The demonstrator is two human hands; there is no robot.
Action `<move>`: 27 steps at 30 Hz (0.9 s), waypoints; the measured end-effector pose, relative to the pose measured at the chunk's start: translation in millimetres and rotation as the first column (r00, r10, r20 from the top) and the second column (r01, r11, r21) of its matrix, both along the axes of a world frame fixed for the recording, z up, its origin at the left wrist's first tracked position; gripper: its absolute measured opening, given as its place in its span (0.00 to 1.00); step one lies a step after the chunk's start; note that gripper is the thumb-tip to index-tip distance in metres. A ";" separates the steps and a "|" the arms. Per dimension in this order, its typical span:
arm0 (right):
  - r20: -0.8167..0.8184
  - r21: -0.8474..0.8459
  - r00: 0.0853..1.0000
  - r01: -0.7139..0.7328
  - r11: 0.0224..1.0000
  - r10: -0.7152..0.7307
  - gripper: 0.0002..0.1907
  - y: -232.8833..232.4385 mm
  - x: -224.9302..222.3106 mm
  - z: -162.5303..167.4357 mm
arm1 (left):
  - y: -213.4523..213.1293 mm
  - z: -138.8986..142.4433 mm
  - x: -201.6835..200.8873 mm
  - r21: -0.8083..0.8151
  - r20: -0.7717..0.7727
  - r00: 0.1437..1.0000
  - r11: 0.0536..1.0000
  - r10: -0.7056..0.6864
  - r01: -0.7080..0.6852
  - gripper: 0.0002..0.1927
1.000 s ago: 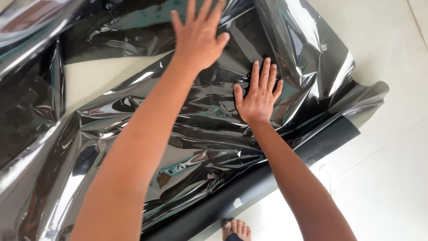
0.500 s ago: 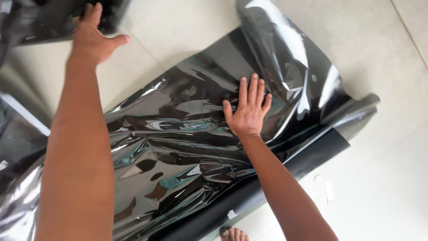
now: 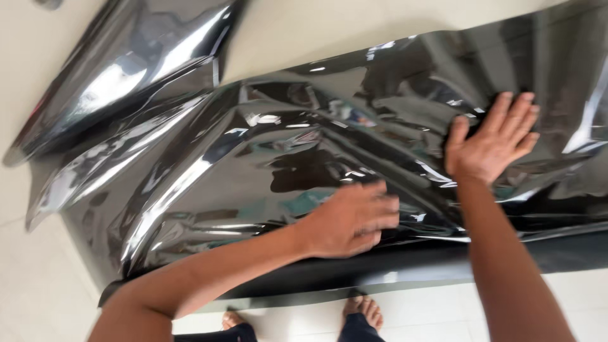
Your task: The person applies a large sheet of black window tint film to a flat glass pane on the floor. They smooth the film with their hands, use a plastic squeegee to remove bubbles, and then roll the film tightly into a cylinder.
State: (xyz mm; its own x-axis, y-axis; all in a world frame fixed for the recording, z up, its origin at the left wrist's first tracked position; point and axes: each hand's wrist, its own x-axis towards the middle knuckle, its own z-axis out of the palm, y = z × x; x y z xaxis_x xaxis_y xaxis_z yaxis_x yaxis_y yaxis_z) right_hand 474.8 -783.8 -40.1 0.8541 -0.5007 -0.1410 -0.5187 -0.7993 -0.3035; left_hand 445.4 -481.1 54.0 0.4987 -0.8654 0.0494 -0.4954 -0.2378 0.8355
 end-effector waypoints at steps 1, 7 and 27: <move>-0.006 -0.004 1.000 -0.005 1.000 0.005 0.43 0.0 -2.8 -3.9 | 20.5 5.3 -14.9 0.091 0.103 0.983 0.985 -0.154 0.145 0.22; -0.018 -0.069 0.996 -0.083 0.994 0.082 0.42 -6.0 -2.7 -16.9 | 155.2 27.7 -53.9 0.447 0.192 0.939 0.878 -0.284 0.174 0.24; 0.209 -0.174 0.441 -0.861 0.477 0.873 0.38 395.8 45.4 78.2 | 281.3 34.1 206.8 0.377 0.416 0.710 0.603 0.568 -0.703 0.29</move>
